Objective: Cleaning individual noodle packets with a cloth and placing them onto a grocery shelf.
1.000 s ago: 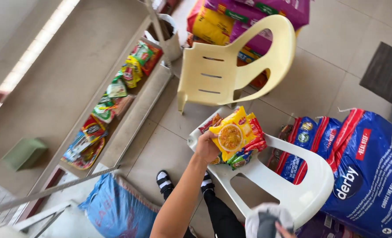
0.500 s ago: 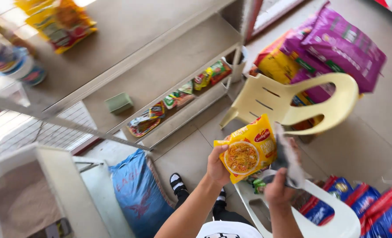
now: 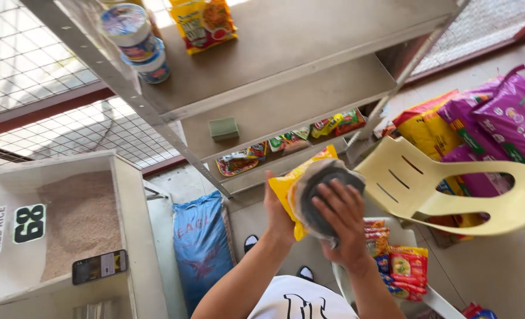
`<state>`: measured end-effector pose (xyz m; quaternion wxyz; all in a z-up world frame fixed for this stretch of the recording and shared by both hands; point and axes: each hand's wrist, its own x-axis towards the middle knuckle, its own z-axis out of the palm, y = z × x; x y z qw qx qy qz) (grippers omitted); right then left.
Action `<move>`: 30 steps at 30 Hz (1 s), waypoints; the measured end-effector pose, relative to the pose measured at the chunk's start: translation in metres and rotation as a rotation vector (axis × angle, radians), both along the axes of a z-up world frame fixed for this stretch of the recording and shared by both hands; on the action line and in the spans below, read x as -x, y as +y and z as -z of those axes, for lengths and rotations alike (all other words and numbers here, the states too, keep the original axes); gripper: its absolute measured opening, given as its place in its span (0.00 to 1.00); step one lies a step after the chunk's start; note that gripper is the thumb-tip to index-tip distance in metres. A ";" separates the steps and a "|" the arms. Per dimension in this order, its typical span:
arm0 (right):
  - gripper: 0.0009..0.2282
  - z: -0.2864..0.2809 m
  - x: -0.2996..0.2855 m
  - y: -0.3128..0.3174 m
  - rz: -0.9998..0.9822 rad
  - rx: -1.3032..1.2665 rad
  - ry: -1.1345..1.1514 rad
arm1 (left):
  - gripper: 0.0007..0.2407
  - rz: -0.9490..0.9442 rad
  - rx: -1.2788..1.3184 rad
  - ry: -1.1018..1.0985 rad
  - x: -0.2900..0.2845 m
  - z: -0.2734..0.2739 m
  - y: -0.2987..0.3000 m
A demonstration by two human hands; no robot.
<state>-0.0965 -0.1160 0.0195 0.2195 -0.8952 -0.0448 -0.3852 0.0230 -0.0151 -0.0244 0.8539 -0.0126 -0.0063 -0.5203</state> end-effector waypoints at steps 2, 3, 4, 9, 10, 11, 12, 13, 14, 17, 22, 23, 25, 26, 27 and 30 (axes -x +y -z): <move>0.19 -0.005 -0.017 -0.003 0.017 0.006 0.011 | 0.35 0.051 -0.005 0.074 -0.009 0.005 0.002; 0.19 -0.007 -0.025 -0.002 0.091 -0.036 0.015 | 0.33 0.067 -0.020 0.068 -0.012 0.009 0.002; 0.18 -0.011 -0.032 -0.002 0.168 -0.074 0.019 | 0.31 0.087 -0.031 0.061 -0.014 0.013 -0.001; 0.21 -0.036 -0.064 0.044 0.030 -0.027 -0.008 | 0.29 0.132 0.317 0.140 -0.046 0.075 -0.005; 0.21 -0.041 -0.069 0.057 -0.043 0.040 -0.016 | 0.29 0.166 0.282 0.206 -0.057 0.101 -0.002; 0.21 -0.038 -0.071 0.060 -0.045 0.044 -0.014 | 0.28 0.200 0.248 0.272 -0.067 0.129 -0.004; 0.21 -0.036 -0.071 0.064 -0.120 0.106 0.009 | 0.28 0.232 0.212 0.342 -0.073 0.159 -0.003; 0.20 -0.033 -0.071 0.068 -0.194 0.167 0.033 | 0.27 0.265 0.175 0.411 -0.080 0.187 -0.005; 0.20 -0.024 -0.073 0.062 -0.201 0.168 0.033 | 0.27 0.258 0.177 0.412 -0.087 0.133 0.003; 0.17 -0.014 -0.084 0.050 -0.119 0.134 -0.027 | 0.27 -0.100 0.130 -0.277 -0.082 0.008 0.033; 0.20 -0.040 -0.117 0.058 0.097 -0.185 0.069 | 0.27 -0.154 -0.049 -0.078 -0.084 0.019 0.043; 0.20 -0.047 -0.122 0.069 0.094 -0.186 0.071 | 0.27 -0.157 -0.050 -0.076 -0.086 0.023 0.047; 0.33 -0.060 -0.133 0.088 -0.068 -0.053 0.023 | 0.28 -0.279 -0.161 -0.035 -0.092 0.031 0.054; 0.33 -0.060 -0.135 0.092 -0.074 -0.055 0.025 | 0.28 -0.285 -0.163 -0.033 -0.097 0.024 0.062; 0.35 -0.059 -0.136 0.096 -0.101 -0.032 0.036 | 0.29 -0.262 -0.144 -0.049 -0.102 0.018 0.071; 0.36 -0.045 -0.139 0.087 -0.153 -0.035 0.082 | 0.30 -0.244 -0.065 -0.090 -0.112 0.009 0.086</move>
